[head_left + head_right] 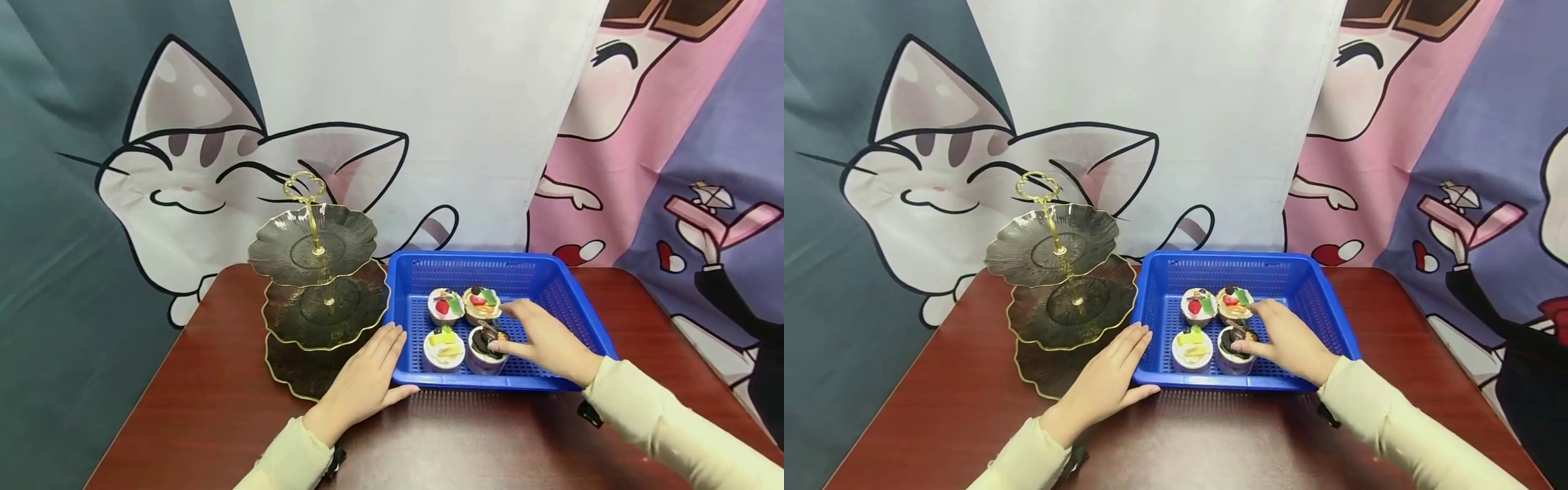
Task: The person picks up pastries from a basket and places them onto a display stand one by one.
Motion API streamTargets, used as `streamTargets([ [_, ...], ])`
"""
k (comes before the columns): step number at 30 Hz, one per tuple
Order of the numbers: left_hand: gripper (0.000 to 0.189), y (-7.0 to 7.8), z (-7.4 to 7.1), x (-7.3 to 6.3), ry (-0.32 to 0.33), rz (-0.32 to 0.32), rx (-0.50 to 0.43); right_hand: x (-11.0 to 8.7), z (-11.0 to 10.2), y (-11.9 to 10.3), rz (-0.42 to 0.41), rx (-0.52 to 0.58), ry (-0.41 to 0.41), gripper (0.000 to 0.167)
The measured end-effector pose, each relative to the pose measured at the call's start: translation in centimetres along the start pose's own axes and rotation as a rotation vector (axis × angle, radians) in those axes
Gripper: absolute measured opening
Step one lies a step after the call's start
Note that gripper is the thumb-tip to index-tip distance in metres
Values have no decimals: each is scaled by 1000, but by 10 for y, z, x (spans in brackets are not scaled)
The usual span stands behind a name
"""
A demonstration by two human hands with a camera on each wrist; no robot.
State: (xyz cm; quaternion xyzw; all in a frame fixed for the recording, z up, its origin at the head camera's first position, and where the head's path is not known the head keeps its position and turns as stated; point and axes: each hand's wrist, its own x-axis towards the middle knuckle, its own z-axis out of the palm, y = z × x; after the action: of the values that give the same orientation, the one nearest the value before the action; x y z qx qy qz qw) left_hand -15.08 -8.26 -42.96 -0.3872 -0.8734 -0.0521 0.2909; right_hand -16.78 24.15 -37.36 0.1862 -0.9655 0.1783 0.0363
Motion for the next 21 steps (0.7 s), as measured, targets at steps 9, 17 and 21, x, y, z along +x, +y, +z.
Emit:
streamTargets([
  [9, 74, -3, -2, -2, 19, 68, 69, 7, 16, 10, -11, -6, -63, 82],
  [17, 75, -4, 0, -2, 16, 53, 43, 9, 19, 11, -7, 21, -105, 85],
  [21, 77, -4, 1, -2, 20, 41, 19, 9, 22, 13, -11, 19, -120, 86],
])
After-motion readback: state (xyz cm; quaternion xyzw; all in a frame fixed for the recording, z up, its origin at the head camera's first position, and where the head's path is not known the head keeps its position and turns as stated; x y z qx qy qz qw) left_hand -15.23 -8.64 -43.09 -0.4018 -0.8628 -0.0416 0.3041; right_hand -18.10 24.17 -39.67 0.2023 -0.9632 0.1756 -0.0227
